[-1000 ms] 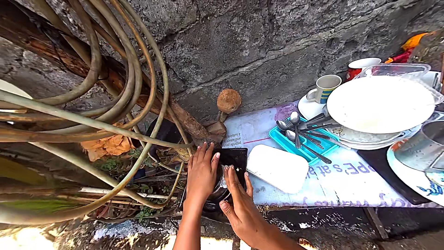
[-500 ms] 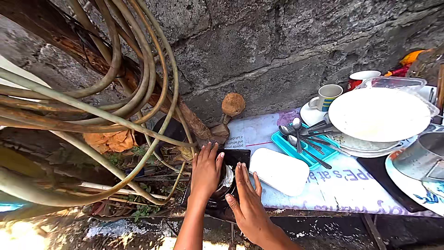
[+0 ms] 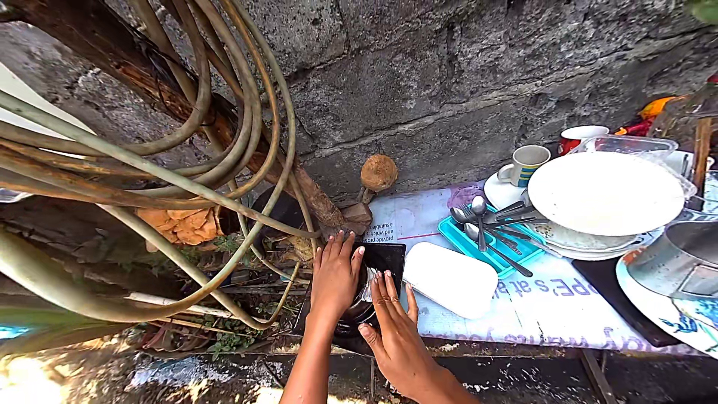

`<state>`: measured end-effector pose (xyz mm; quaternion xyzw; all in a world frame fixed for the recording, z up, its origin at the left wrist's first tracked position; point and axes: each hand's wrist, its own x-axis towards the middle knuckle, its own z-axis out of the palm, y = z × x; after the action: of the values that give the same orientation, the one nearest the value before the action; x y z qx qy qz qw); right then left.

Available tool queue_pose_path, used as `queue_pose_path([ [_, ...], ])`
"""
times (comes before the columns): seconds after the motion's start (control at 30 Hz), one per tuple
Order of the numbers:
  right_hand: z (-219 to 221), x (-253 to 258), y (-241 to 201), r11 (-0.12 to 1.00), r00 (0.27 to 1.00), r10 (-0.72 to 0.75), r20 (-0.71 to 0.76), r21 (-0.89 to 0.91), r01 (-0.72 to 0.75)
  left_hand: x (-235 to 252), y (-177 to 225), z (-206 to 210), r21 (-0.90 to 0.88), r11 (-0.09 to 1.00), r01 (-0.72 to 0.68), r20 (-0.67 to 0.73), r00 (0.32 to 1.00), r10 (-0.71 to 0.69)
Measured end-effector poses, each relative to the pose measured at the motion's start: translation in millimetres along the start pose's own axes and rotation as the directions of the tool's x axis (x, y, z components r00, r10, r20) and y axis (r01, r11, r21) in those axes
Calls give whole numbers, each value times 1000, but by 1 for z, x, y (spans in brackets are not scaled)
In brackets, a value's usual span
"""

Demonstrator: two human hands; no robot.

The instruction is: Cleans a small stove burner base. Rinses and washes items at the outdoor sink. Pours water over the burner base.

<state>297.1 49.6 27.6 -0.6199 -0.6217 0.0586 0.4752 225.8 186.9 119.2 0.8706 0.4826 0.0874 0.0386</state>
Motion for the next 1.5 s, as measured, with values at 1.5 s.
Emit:
queue_pose_path([
  [1.5, -77, 85, 144, 766, 559, 462, 689, -628, 140, -2, -9, -20, -273, 962, -1, -164, 985, -45],
])
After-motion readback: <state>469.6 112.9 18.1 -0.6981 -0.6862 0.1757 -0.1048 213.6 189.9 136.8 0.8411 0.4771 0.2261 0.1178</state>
